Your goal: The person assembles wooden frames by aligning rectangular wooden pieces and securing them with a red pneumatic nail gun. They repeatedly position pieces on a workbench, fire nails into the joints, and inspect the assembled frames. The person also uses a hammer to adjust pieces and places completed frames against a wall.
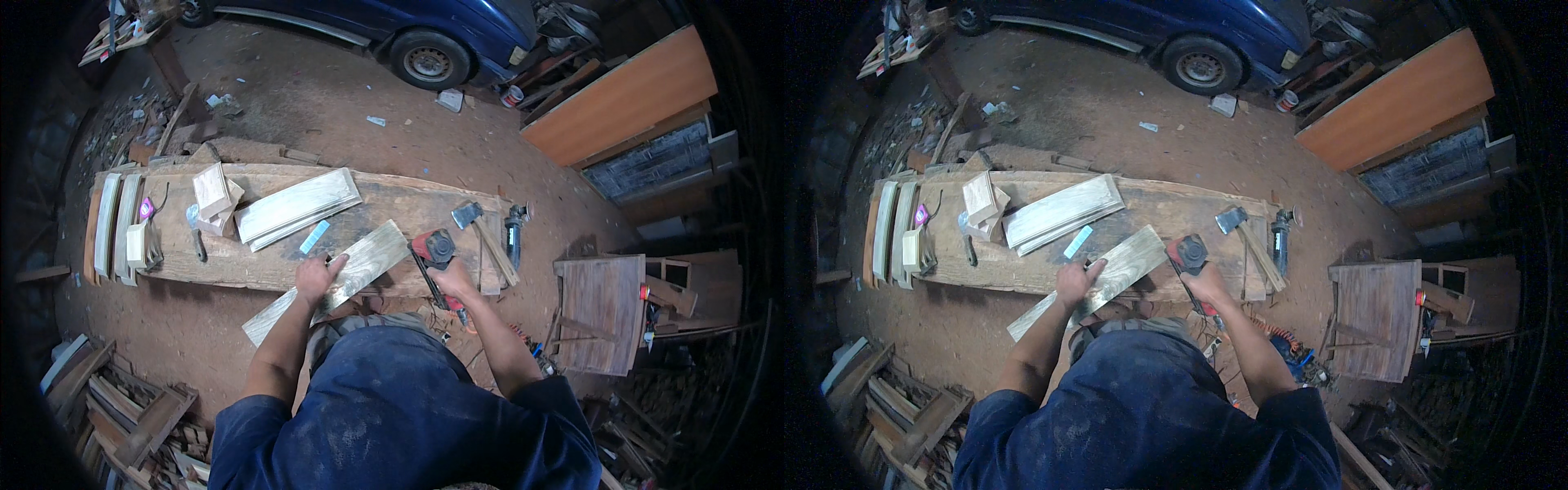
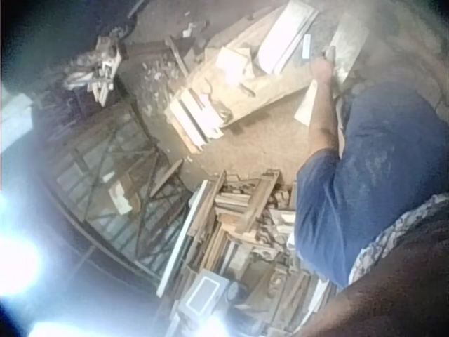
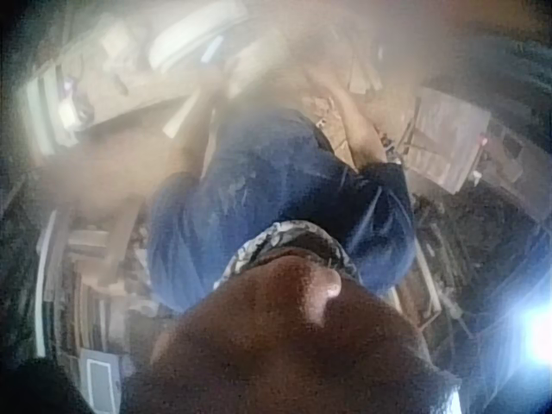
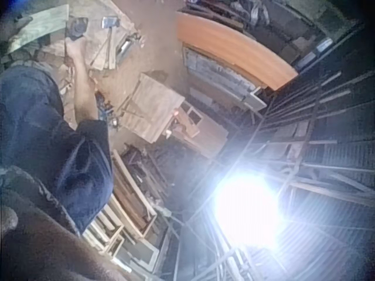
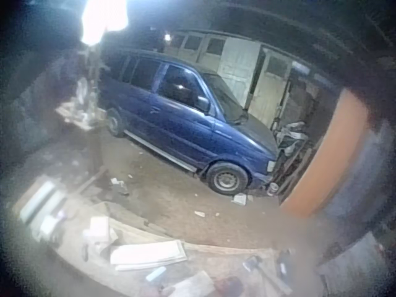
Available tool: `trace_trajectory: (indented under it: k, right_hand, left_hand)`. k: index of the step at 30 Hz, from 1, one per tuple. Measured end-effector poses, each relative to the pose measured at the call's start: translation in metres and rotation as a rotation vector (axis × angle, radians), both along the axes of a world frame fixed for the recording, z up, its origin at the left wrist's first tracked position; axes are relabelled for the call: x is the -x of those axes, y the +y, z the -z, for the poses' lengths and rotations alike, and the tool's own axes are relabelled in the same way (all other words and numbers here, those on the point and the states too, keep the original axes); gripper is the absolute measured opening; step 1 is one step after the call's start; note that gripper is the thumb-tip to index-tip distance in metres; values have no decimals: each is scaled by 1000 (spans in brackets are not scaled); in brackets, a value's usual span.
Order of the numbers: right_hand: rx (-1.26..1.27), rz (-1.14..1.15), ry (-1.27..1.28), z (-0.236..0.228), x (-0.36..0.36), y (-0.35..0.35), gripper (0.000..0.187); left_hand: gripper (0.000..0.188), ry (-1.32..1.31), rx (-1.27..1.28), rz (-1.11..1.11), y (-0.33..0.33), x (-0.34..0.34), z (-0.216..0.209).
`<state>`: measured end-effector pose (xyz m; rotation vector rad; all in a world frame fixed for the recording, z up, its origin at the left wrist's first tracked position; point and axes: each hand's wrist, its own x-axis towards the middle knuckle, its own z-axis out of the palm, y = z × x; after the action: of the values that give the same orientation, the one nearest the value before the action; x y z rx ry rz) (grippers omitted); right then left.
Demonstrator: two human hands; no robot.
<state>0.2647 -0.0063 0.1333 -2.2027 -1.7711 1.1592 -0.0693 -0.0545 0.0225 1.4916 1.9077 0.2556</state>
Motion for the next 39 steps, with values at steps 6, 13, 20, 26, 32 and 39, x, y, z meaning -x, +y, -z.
trace_trajectory:
  k: [6, 13, 20, 26, 32, 39]
  right_hand:
    - [-171, -80, -22, 5, 1, 3, 38]
    - [-151, 68, 345, 51, -42, -34, 10]
    - [85, 310, 460, 8, -33, -72, 3]
    - [65, 336, 331, -9, -14, -79, 4]
    - [46, 307, 399, -3, 20, -79, 6]
    - [137, 135, 346, 7, 84, -67, 7]
  left_hand:
    - [80, -39, 60, 14, 0, 8, 4]
    - [85, -83, 51, 80, 0, 8, 12]
    - [67, -49, -1, 141, 38, -15, -13]
    - [59, 0, -367, 82, 27, -12, 15]
    - [58, 177, -542, -18, -42, 49, 27]
    - [69, 44, -567, -693, -128, 125, 47]
